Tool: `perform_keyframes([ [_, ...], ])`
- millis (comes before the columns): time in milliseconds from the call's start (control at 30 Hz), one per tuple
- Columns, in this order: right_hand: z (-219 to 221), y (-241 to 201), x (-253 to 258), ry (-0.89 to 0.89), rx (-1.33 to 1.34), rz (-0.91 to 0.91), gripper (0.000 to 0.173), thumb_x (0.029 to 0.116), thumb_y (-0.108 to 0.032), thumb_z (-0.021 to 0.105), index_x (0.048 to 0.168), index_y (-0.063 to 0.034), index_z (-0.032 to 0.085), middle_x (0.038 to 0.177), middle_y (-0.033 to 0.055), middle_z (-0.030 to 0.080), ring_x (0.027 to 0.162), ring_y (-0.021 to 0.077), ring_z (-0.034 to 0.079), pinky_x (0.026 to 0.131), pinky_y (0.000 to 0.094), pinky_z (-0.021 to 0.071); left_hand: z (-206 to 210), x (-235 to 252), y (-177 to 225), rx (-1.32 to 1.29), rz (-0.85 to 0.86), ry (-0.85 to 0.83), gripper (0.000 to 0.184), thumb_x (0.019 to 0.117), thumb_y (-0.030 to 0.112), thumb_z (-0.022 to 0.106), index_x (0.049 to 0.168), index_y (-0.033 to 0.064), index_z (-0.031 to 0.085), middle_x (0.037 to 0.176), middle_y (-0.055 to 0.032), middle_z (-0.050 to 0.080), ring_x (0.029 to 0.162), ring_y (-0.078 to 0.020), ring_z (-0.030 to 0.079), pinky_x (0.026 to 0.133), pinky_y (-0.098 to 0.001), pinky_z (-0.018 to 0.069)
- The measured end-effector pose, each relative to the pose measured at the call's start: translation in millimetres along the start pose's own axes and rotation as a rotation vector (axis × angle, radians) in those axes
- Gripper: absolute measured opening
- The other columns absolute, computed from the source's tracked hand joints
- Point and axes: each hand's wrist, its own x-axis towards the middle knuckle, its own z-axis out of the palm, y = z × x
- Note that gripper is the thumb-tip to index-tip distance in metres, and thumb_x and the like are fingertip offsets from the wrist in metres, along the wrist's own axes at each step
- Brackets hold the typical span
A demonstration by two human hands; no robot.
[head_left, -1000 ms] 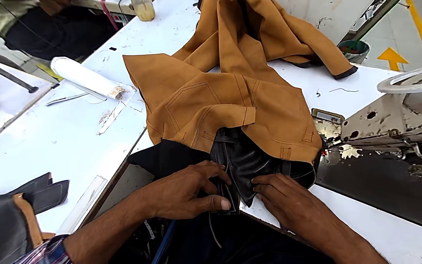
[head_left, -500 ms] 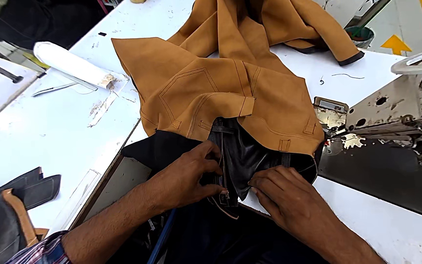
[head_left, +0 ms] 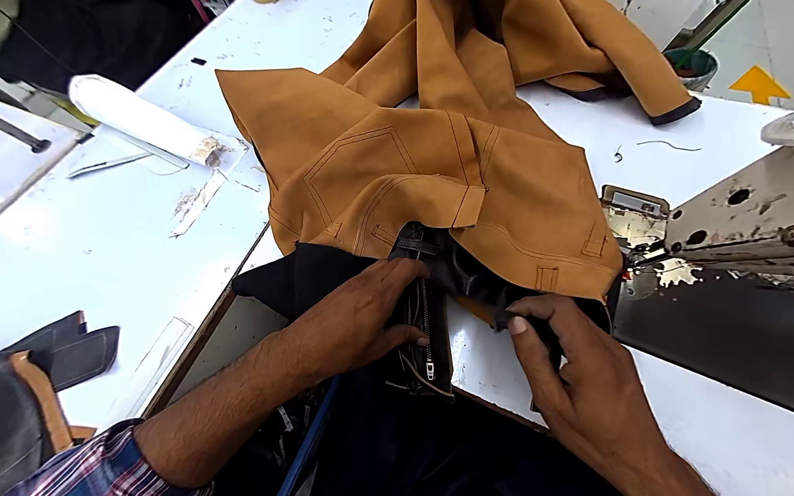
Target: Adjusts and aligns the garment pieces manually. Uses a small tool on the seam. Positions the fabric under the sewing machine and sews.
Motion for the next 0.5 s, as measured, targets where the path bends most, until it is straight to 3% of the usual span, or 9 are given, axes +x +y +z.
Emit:
perform_keyframes([
  [67, 1.9, 4.7, -4.2, -0.080, -0.013, -0.084, 0.026, 0.1051, -0.031, 0.049, 0.108, -0.0157, 0.070, 0.098, -0.0057, 0.066, 0.089, 0.0045, 0.061, 0.076, 0.0254, 0.0526, 0.2, 1.3, -0.5, -0.011, -0.002, 0.005, 0.071, 0.0870, 0.045, 0.079, 0.142, 0.0095, 0.052, 0.129, -0.0025, 0.062, 0.119, -0.0111, 0.060, 0.101, -0.0267, 0.0517],
  [167, 7.3, 12.7, -12.4, -0.184, -0.062, -0.194, 0.026, 0.1051, -0.032, 0.051, 0.105, -0.0196, 0.073, 0.103, -0.0057, 0.070, 0.099, 0.0109, 0.063, 0.085, 0.0341, 0.0508, 1.4, 2.1, -3.7, 0.005, 0.025, -0.004, 0.075, 0.0880, 0.047, 0.077, 0.147, 0.0116, 0.047, 0.138, 0.0014, 0.060, 0.119, -0.0092, 0.059, 0.099, -0.0249, 0.0513],
  [267, 7.3, 15.2, -16.3, -0.222, -0.098, -0.249, 0.026, 0.1056, -0.031, 0.051, 0.105, -0.0204, 0.074, 0.104, -0.0055, 0.070, 0.103, 0.0121, 0.064, 0.092, 0.0357, 0.0501, 0.7, 2.6, -4.5, 0.001, 0.028, -0.011, 0.075, 0.0878, 0.047, 0.077, 0.147, 0.0124, 0.048, 0.139, 0.0018, 0.061, 0.120, -0.0104, 0.060, 0.100, -0.0266, 0.0518],
  [400, 5.9, 13.2, -16.3, -0.217, -0.083, -0.255, 0.025, 0.1058, -0.030, 0.051, 0.105, -0.0197, 0.074, 0.105, -0.0050, 0.070, 0.104, 0.0122, 0.063, 0.092, 0.0349, 0.0491, 0.0, 3.3, -7.0, 0.014, 0.074, -0.002, 0.071, 0.0878, 0.046, 0.077, 0.144, 0.0101, 0.053, 0.135, -0.0026, 0.062, 0.122, -0.0141, 0.059, 0.103, -0.0296, 0.0514],
  [500, 3.2, 6.3, -11.3, -0.159, 0.015, -0.191, 0.026, 0.1069, -0.028, 0.047, 0.105, -0.0154, 0.070, 0.124, -0.0032, 0.069, 0.118, 0.0110, 0.062, 0.097, 0.0327, 0.0513, 1.0, 2.4, -9.3, 0.012, 0.099, 0.007, 0.067, 0.0884, 0.047, 0.075, 0.140, 0.0084, 0.058, 0.138, -0.0056, 0.061, 0.129, -0.0164, 0.057, 0.110, -0.0321, 0.0467],
])
